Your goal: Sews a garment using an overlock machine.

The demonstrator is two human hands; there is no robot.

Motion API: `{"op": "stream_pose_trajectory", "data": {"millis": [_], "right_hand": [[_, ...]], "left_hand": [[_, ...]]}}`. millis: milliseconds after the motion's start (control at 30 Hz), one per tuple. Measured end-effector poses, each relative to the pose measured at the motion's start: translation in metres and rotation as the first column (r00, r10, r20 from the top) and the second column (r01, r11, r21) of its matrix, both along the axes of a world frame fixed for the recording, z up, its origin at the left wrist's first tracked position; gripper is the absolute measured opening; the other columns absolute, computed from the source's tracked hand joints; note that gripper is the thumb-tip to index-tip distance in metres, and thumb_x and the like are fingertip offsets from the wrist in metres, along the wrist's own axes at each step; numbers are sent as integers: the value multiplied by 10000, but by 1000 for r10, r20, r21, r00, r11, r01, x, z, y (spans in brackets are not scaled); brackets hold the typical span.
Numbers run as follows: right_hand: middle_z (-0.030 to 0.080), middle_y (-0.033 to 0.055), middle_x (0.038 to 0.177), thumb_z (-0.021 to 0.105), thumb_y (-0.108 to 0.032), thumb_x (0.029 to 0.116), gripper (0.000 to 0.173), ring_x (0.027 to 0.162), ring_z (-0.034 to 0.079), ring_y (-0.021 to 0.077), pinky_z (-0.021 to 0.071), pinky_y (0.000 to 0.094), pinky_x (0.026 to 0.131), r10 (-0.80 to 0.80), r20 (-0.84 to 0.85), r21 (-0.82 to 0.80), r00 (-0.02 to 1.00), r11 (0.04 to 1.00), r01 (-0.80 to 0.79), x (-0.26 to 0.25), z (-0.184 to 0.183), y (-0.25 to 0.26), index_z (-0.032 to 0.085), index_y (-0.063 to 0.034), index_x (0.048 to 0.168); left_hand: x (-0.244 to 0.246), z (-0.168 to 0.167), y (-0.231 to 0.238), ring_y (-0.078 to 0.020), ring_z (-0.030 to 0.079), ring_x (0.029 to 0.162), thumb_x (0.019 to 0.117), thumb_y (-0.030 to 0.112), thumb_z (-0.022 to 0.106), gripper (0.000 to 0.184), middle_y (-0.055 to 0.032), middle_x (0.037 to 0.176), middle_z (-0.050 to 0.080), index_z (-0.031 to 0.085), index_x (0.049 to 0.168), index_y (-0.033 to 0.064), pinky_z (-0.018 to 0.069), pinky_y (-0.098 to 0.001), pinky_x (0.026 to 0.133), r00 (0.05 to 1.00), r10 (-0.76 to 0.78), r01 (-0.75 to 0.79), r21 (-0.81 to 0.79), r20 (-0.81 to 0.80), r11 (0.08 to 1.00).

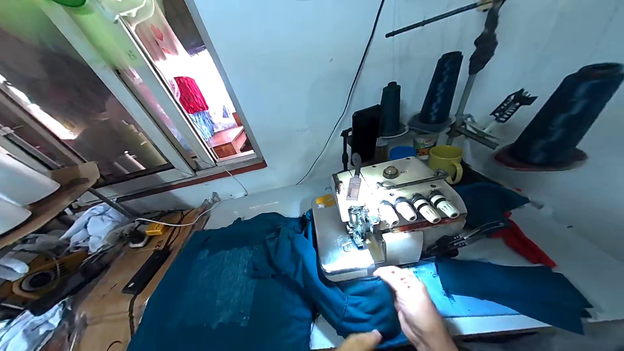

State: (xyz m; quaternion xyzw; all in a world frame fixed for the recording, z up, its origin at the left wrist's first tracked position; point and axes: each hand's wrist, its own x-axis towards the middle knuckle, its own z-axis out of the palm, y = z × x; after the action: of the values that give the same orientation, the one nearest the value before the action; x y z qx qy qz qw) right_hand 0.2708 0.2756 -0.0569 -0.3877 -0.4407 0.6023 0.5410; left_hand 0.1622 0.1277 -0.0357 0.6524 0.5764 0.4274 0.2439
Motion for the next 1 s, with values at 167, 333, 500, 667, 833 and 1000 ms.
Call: {"op": "stream_pose_trajectory", "data": {"millis": [167, 333, 500, 667, 833, 1000], "right_hand": [[634, -84, 810, 478, -40, 992, 239, 720, 585, -20, 483, 154, 631, 131, -21, 198, 991, 972, -124, 0, 4, -20, 668, -115, 867], [603, -102, 839, 445, -38, 998, 272, 807, 574, -19, 495, 177, 760, 278, -106, 320, 955, 918, -232, 9, 16, -45, 652, -141, 856], [618, -151, 844, 530, -259, 1024, 208, 805, 583, -34, 493, 187, 731, 475, -55, 415, 878, 811, -413, 56, 29, -40, 692, -244, 894], [644, -150, 883, 525, -257, 1036, 212, 839, 609, -23, 518, 186, 759, 343, -18, 488, 939, 823, -291, 94, 54, -32, 720, -273, 957], [673, -66, 821, 437, -101, 1004, 300, 744, 645, 13, 561, 180, 694, 131, -64, 229, 989, 967, -113, 91, 52, -29, 700, -167, 875], [719, -20, 920, 432, -200, 1034, 334, 931, 680, 83, 556, 255, 875, 335, -341, 212, 878, 938, -275, 83, 40, -9, 745, -187, 919]], "left_hand": [[-52, 15, 54, -194, 647, 1163, 1037, 102, 498, 275, -80, 1167, 723, 707, 1204, 39, 492, -368, 1064, 945, 28, 89, 339, -324, 936], [-65, 22, 59, -249, 651, 864, 1025, 208, 562, 232, -82, 885, 671, 742, 948, 85, 515, -431, 762, 823, -178, 324, 187, -540, 927], [-41, 62, 21, -306, 667, 916, 1027, 199, 574, 230, -106, 908, 693, 740, 966, 53, 552, -431, 704, 761, -357, 400, -41, -542, 916], [-69, 53, 30, -240, 672, 863, 1007, 249, 594, 197, -40, 884, 687, 726, 949, 114, 559, -421, 697, 768, -151, 284, 120, -623, 951], [-101, 56, 29, -130, 627, 833, 1037, 358, 560, 305, 3, 855, 695, 730, 945, 123, 468, -360, 835, 884, -69, 174, 190, -462, 966], [-96, 45, 18, -116, 639, 789, 1032, 357, 555, 306, 4, 831, 707, 723, 925, 125, 407, -427, 919, 863, -102, 202, 154, -494, 967]]}}
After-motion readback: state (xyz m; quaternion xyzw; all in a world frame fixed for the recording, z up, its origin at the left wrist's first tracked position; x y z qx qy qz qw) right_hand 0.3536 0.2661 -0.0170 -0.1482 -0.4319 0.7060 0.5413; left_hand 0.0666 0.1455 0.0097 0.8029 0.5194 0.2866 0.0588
